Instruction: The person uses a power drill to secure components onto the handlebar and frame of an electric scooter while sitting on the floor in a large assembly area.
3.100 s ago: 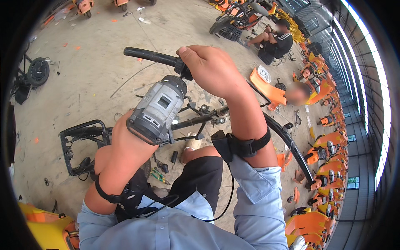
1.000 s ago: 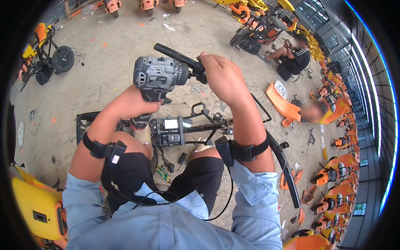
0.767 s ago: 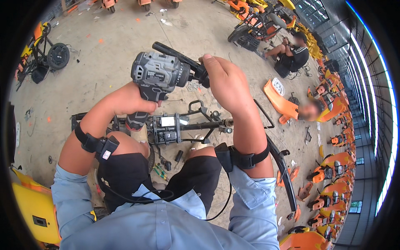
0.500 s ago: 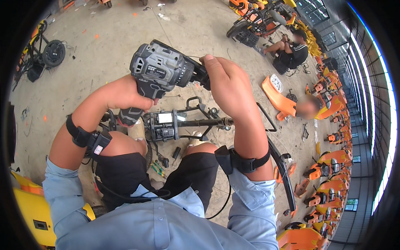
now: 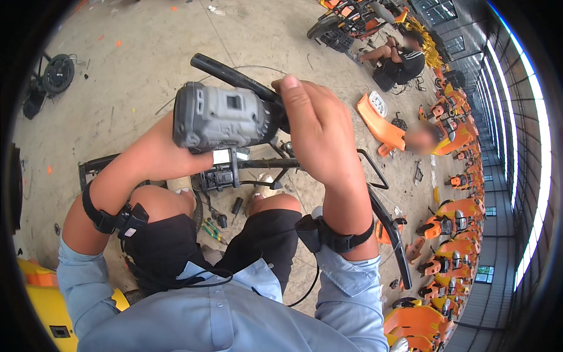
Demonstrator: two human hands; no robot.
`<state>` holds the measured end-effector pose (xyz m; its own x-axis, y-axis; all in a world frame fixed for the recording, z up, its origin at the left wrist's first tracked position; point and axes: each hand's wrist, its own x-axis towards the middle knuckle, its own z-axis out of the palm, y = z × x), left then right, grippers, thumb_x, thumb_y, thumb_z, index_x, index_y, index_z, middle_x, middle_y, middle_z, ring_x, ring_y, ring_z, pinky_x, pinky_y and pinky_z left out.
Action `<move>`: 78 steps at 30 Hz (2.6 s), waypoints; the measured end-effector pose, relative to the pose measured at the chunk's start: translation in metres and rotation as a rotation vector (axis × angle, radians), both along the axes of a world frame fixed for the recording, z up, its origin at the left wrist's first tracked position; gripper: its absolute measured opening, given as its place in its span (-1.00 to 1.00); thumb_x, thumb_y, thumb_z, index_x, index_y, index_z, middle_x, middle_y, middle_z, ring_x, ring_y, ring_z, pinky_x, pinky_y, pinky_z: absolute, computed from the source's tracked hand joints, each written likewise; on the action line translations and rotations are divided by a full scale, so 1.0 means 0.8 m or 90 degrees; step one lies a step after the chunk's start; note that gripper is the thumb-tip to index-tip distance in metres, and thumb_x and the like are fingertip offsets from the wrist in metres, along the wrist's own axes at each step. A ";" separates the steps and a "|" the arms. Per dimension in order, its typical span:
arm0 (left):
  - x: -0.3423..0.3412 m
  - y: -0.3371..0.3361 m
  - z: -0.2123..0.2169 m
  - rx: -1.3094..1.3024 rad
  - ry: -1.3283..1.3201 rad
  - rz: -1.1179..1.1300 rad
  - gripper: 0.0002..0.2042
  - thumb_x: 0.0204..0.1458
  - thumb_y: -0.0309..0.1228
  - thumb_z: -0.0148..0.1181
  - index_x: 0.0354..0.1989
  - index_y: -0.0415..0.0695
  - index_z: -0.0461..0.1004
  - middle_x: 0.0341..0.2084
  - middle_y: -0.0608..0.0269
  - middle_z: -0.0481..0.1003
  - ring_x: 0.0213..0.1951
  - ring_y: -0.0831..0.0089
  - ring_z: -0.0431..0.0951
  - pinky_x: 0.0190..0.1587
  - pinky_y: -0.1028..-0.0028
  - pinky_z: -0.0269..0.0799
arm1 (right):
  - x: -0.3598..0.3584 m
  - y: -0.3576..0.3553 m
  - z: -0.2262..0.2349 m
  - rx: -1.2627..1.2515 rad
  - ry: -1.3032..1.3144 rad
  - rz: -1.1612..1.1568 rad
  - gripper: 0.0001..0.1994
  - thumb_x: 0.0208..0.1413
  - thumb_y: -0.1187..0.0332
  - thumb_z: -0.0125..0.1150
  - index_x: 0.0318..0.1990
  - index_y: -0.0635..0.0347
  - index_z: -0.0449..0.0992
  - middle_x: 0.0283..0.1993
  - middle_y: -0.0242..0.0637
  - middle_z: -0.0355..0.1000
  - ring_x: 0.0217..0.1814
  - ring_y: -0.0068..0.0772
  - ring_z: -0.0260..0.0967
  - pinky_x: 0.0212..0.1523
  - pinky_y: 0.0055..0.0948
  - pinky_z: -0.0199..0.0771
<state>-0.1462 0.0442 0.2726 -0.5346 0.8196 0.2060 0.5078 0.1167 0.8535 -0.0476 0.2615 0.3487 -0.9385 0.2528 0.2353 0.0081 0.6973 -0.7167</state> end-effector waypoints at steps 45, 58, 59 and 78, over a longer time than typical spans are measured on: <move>0.102 0.024 -0.018 0.000 -0.101 0.243 -0.54 -0.12 -0.36 0.41 -0.01 -0.20 0.47 -0.33 -0.06 0.63 -0.22 0.06 0.67 -0.18 0.30 0.54 | -0.037 0.015 -0.003 -0.278 -0.040 0.052 -0.58 0.40 0.11 0.03 -0.01 0.33 0.60 -0.15 -0.32 0.56 -0.12 -0.57 0.41 -0.03 -0.52 0.37; 0.126 0.043 -0.005 -0.072 0.092 0.326 -0.53 -0.29 -0.49 0.38 -0.15 -0.38 0.39 -0.51 -0.18 0.55 -0.35 -0.13 0.61 -0.29 0.10 0.53 | -0.034 0.007 0.000 -0.263 -0.032 0.023 -0.64 0.41 0.21 0.00 0.01 0.35 0.59 -0.18 -0.32 0.56 -0.18 -0.56 0.42 -0.06 -0.51 0.41; 0.128 0.044 -0.006 -0.079 0.127 0.335 -0.60 -0.26 -0.48 0.35 -0.21 -0.35 0.38 -0.53 -0.14 0.54 -0.41 -0.08 0.61 -0.33 0.13 0.53 | -0.034 0.007 0.001 -0.257 -0.030 0.019 -0.64 0.41 0.21 -0.01 0.01 0.35 0.59 -0.19 -0.31 0.56 -0.19 -0.56 0.42 -0.06 -0.51 0.42; 0.155 0.085 -0.009 -0.294 0.526 0.508 -0.83 -0.10 -0.45 0.16 -0.35 -0.26 0.38 -0.63 0.26 0.45 -0.60 0.41 0.56 -0.52 0.45 0.46 | -0.031 0.014 -0.006 -0.252 -0.018 0.029 -0.62 0.41 0.20 -0.03 0.03 0.36 0.57 -0.19 -0.30 0.55 -0.21 -0.57 0.41 -0.17 -0.54 0.42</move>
